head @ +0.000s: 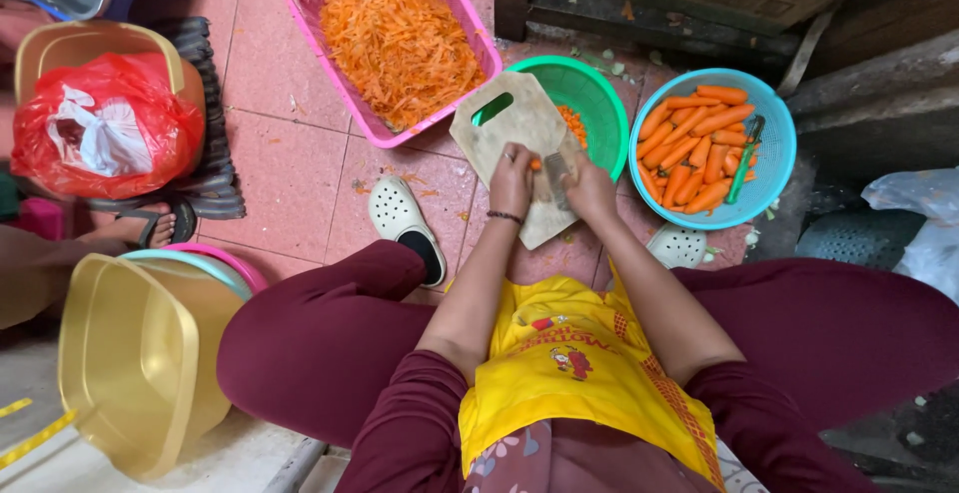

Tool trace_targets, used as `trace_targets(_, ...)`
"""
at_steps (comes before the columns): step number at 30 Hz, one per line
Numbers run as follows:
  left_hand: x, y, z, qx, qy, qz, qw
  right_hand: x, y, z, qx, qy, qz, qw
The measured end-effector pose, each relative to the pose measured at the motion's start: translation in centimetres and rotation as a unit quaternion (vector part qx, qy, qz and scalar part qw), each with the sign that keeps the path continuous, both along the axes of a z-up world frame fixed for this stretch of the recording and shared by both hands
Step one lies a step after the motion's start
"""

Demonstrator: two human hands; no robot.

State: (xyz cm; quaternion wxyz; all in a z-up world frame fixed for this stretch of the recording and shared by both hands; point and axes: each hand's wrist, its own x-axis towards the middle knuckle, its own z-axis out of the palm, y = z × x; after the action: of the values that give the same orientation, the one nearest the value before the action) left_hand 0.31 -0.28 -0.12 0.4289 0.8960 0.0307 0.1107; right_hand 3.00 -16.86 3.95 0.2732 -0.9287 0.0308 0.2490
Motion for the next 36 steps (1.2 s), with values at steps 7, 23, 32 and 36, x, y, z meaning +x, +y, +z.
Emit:
trace_targets(7, -1.8, -1.7, -3.6, -0.040, 0.025, 0.077, 0.996, -0.4, 0.8, 1.1, -0.044, -0.036, 0.034, 0.998)
trace_targets(23, 2.8, 2.2, -5.0, -0.081, 0.228, 0.173, 0.955, -1.3, 2.4, 3.2, -0.009, -0.036, 0.074, 0.997)
trace_targets(32, 1.4, -2.2, -5.6, -0.083, 0.250, 0.111, 0.958, -0.8, 1.8, 4.5, -0.052, -0.040, 0.074, 0.995)
trace_targets(36, 1.2, -2.6, -6.3, -0.102, 0.240, 0.135, 0.956, -0.9, 2.4, 4.3, -0.060, -0.039, 0.091, 0.993)
